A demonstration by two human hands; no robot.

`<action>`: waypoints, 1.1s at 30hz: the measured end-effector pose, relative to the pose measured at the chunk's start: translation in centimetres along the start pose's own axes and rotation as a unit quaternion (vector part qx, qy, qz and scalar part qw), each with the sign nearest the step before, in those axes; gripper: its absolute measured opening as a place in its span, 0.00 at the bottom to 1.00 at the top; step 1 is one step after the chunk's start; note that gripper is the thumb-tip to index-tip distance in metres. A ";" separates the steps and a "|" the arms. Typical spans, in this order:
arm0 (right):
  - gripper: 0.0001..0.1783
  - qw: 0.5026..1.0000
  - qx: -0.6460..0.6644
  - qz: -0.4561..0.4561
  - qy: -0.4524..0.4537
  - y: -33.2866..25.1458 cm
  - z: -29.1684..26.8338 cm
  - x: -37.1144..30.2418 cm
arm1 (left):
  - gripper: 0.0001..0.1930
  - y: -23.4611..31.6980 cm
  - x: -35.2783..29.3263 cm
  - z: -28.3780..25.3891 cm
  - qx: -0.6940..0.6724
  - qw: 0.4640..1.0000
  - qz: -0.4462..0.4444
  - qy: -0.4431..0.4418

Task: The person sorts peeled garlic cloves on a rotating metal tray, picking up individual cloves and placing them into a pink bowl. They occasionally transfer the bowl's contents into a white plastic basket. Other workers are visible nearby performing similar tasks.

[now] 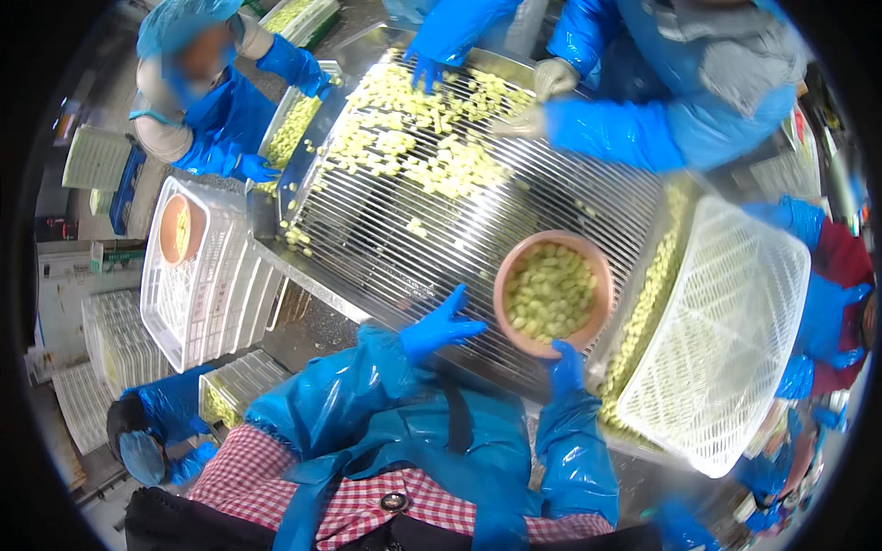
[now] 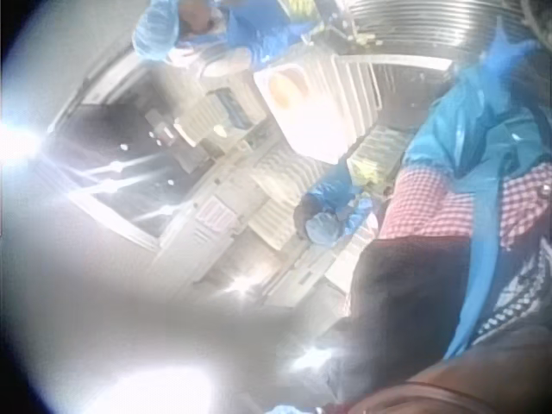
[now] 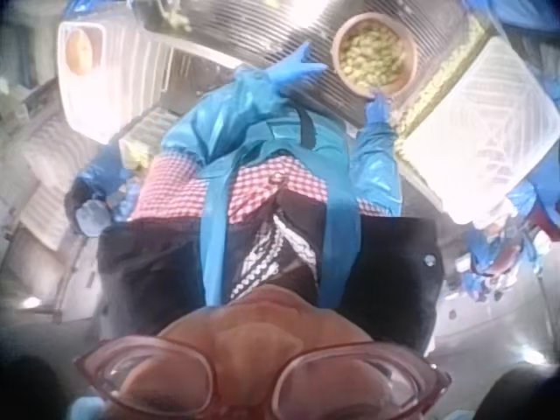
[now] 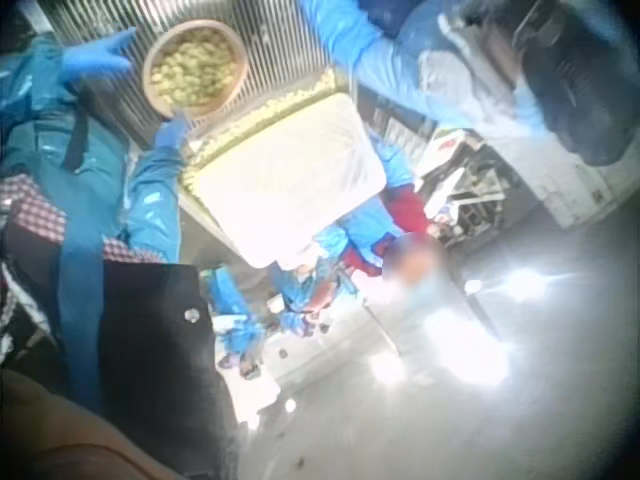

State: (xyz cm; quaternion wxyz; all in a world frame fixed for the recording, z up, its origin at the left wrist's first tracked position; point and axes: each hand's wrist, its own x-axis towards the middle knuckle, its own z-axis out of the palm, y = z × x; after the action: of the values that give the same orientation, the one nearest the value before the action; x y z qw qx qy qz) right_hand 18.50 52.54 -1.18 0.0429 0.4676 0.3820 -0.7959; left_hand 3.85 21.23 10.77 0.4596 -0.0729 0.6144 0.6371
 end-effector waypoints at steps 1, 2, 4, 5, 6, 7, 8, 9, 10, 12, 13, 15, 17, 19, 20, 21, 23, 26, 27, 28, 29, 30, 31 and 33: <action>0.11 0.997 -0.017 0.011 -0.070 -0.2 1.7 -0.8 | 0.52 0.3 1.1 0.8 -0.038 0.999 0.026 0.008; 0.11 0.995 -0.008 0.040 -0.093 -0.2 3.3 -1.6 | 0.48 0.4 2.4 1.5 -0.094 0.992 0.083 0.011; 0.12 0.978 -0.151 0.037 -0.141 -0.7 6.5 -3.4 | 0.37 0.5 3.4 0.7 -0.065 0.981 0.121 0.138; 0.19 0.952 -0.060 0.157 -0.256 -1.7 7.5 -4.4 | 0.28 0.3 2.8 -0.4 -0.169 0.970 0.076 0.154; 0.22 0.922 -0.184 0.173 -0.292 -2.0 8.8 -4.7 | 0.20 0.1 1.9 -2.1 -0.138 0.971 0.049 0.190; 0.25 0.873 -0.288 0.195 -0.343 -2.3 10.2 -4.8 | 0.22 0.2 1.2 -3.7 -0.146 0.967 0.028 0.206; 0.27 0.843 -0.348 0.235 -0.335 -1.7 12.0 -4.6 | 0.24 0.3 0.0 -5.0 -0.165 0.960 -0.003 0.226; 0.30 0.847 -0.360 0.279 -0.274 -0.9 13.6 -4.1 | 0.23 0.3 -1.5 -6.5 -0.127 0.966 -0.020 0.223; 0.30 0.841 -0.403 0.223 -0.284 0.6 15.9 -3.3 | 0.23 0.5 -2.7 -7.8 -0.134 0.963 -0.007 0.234; 0.29 0.767 -0.567 -0.053 -0.295 4.6 21.0 -0.7 | 0.22 0.7 -4.5 -10.0 -0.200 0.943 0.049 0.260; 0.29 0.698 -0.624 -0.197 -0.291 6.3 23.4 0.8 | 0.17 0.8 -4.6 -11.3 -0.209 0.936 0.020 0.281; 0.29 0.602 -0.652 -0.399 -0.230 7.5 27.0 3.9 | 0.15 1.0 -5.2 -15.1 -0.209 0.934 -0.024 0.288; 0.29 0.626 -0.582 -0.507 -0.105 5.0 28.3 7.3 | 0.19 0.5 -6.3 -18.2 -0.223 0.926 -0.048 0.302; 0.31 0.753 -0.386 -0.533 0.004 0.4 28.5 10.7 | 0.19 0.2 -6.9 -21.3 -0.241 0.916 0.014 0.322; 0.32 0.742 -0.406 -0.526 0.086 -1.6 29.0 12.7 | 0.19 0.2 -7.4 -22.7 -0.240 0.911 0.033 0.335; 0.34 0.763 -0.376 -0.504 0.154 -3.0 29.7 14.1 | 0.21 0.2 -8.1 -23.9 -0.255 0.906 0.038 0.336; 0.33 0.732 -0.440 -0.508 0.113 -3.0 33.7 17.3 | 0.25 0.4 -9.7 -26.0 -0.307 0.894 0.062 0.321; 0.33 0.923 -0.046 -0.359 -0.131 1.4 45.1 21.5 | 0.28 1.1 -11.8 -29.1 -0.326 0.885 -0.001 0.334; 0.32 0.913 -0.042 -0.383 -0.135 3.7 49.7 22.4 | 0.29 1.2 -12.4 -29.9 -0.359 0.878 0.034 0.315; 0.30 0.911 0.013 -0.379 -0.165 5.8 54.3 23.0 | 0.29 1.4 -12.8 -30.5 -0.341 0.877 -0.005 0.338; 0.30 0.857 -0.173 -0.466 -0.140 7.5 58.2 23.1 | 0.28 1.6 -13.3 -31.1 -0.337 0.874 -0.015 0.350; 0.29 0.779 -0.317 -0.530 -0.114 9.0 61.8 22.9 | 0.28 1.6 -13.6 -31.5 -0.330 0.871 -0.022 0.363; 0.30 0.752 -0.383 -0.526 -0.104 10.1 64.9 22.6 | 0.28 1.8 -13.7 -31.9 -0.358 0.861 -0.007 0.361; 0.31 0.711 -0.433 -0.541 -0.123 11.1 68.4 21.7 | 0.29 2.0 -13.9 -32.8 -0.325 0.866 -0.055 0.375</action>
State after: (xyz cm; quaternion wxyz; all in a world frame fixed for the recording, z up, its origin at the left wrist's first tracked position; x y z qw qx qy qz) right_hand -37.53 6.64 -5.85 -0.1505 0.0095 0.8634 -0.4814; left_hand -5.08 -13.14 13.63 0.1788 -0.4853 0.4939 0.6990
